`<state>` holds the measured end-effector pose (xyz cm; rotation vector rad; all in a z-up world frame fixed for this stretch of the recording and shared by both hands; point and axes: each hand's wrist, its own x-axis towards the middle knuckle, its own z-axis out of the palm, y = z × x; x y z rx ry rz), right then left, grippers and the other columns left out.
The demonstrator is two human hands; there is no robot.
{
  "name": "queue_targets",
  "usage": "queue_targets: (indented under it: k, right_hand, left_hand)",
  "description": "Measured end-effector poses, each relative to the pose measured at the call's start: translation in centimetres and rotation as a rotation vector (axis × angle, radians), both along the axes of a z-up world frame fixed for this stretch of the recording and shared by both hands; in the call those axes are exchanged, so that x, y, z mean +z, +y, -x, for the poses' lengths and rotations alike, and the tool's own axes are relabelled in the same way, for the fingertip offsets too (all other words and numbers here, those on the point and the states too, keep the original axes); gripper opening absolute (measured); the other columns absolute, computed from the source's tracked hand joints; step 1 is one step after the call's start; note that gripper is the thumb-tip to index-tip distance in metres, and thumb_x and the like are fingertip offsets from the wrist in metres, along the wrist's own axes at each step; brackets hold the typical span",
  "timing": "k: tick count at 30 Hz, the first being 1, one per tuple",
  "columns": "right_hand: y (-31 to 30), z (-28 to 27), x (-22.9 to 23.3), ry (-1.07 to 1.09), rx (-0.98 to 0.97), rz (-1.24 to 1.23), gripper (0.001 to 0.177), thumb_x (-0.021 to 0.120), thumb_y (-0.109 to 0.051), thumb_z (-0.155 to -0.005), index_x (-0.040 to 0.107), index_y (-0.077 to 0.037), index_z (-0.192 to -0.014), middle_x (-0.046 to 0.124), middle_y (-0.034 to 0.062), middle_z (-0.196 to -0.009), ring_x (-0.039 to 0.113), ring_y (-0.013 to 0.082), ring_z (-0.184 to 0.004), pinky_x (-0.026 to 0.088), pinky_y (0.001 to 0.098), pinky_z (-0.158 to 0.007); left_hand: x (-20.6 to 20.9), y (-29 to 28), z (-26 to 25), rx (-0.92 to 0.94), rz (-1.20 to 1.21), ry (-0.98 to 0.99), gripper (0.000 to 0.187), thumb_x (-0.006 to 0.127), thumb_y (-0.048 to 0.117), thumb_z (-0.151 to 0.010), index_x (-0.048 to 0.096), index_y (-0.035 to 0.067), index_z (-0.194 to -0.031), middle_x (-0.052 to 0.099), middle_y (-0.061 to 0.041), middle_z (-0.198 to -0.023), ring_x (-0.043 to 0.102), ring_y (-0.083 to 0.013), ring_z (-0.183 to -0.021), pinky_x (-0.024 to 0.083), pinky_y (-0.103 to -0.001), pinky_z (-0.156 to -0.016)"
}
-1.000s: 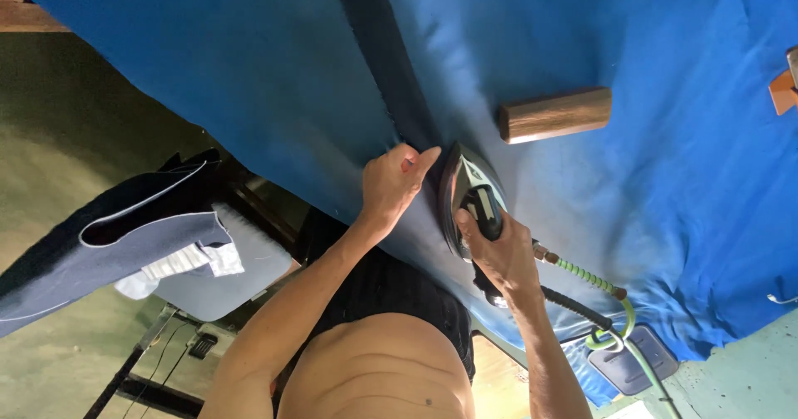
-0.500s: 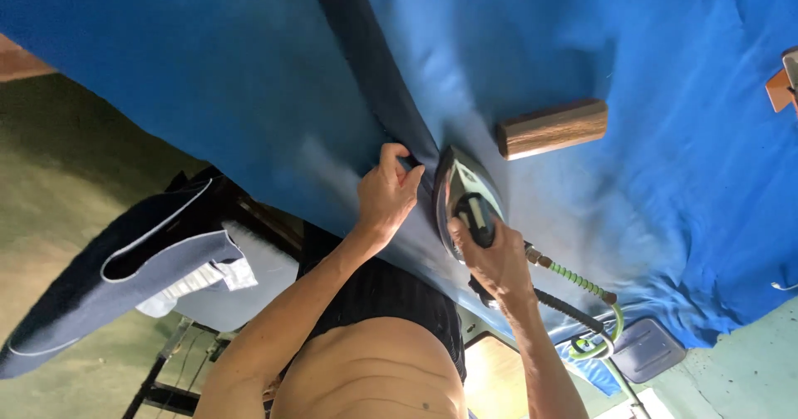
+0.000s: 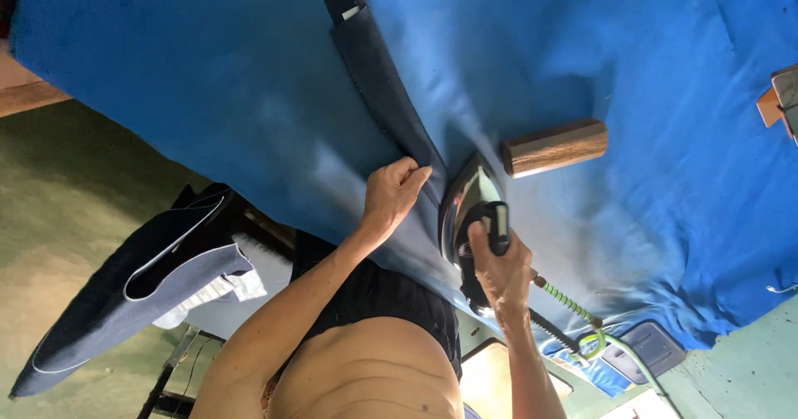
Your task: The person irons a long, dark strip of fabric laid out on a blue work surface. They use a steam iron in their right hand and a wooden block in their left hand to press and smooth the material. The person repeatedly moves the iron along the strip and uses the block to apply pressure to the fabric.
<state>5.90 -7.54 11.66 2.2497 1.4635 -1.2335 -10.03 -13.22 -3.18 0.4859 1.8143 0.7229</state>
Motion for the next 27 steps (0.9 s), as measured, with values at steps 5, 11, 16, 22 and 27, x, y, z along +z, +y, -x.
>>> queue_targets:
  k: [5, 11, 16, 22, 27]
  right_hand:
    - [-1.0, -0.5, -1.8, 0.035, -0.102, 0.015, 0.058, 0.067, -0.068, -0.087, 0.064, -0.011, -0.075, 0.062, 0.0061, -0.055, 0.065, 0.0189, -0.052, 0.055, 0.0352, -0.048]
    - [-0.8, 1.0, -0.8, -0.034, 0.051, 0.103, 0.061, 0.072, -0.070, -0.078, 0.066, -0.010, -0.077, 0.064, 0.0117, -0.058, 0.069, 0.0254, -0.058, 0.053, 0.0405, -0.053]
    - [-0.2, -2.1, -0.2, -0.099, 0.007, 0.188, 0.060, 0.070, -0.070, -0.081, 0.066, -0.010, -0.081, 0.066, 0.0120, -0.062, 0.070, 0.0267, -0.061, 0.056, 0.0430, -0.058]
    - [0.3, -6.8, -0.9, -0.127, -0.054, 0.245, 0.061, 0.067, -0.071, -0.085, 0.062, -0.010, -0.081, 0.066, 0.0099, -0.057, 0.069, 0.0226, -0.054, 0.058, 0.0355, -0.053]
    - [-0.3, -8.7, -2.3, -0.126, 0.001, 0.198, 0.062, 0.068, -0.072, -0.083, 0.063, -0.011, -0.079, 0.065, 0.0099, -0.061, 0.070, 0.0273, -0.060, 0.053, 0.0427, -0.056]
  left_hand:
    - [1.9, 0.4, 0.8, -0.058, -0.016, 0.102, 0.022, 0.070, 0.033, -0.096, 0.072, 0.013, -0.086, 0.056, -0.001, -0.050, 0.060, -0.0195, -0.048, 0.049, -0.032, -0.049]
    - [3.2, 1.0, 1.4, -0.129, -0.033, 0.208, 0.022, 0.069, 0.032, -0.096, 0.070, 0.011, -0.099, 0.064, -0.007, -0.060, 0.069, -0.0297, -0.063, 0.055, -0.042, -0.060]
    - [4.2, 0.9, 0.1, -0.130, 0.041, 0.120, 0.055, 0.066, 0.066, -0.091, 0.073, 0.011, -0.095, 0.067, -0.005, -0.063, 0.071, -0.0271, -0.066, 0.056, -0.041, -0.065]
    - [1.4, -1.0, -2.7, -0.240, 0.002, 0.129, 0.043, 0.072, 0.052, -0.088, 0.073, 0.009, -0.084, 0.070, -0.011, -0.064, 0.071, -0.0387, -0.069, 0.056, -0.049, -0.065]
    - [1.8, -1.2, -3.1, -0.144, 0.000, 0.095, 0.028, 0.076, 0.041, -0.088, 0.073, 0.014, -0.082, 0.070, -0.007, -0.064, 0.073, -0.0311, -0.068, 0.057, -0.039, -0.066]
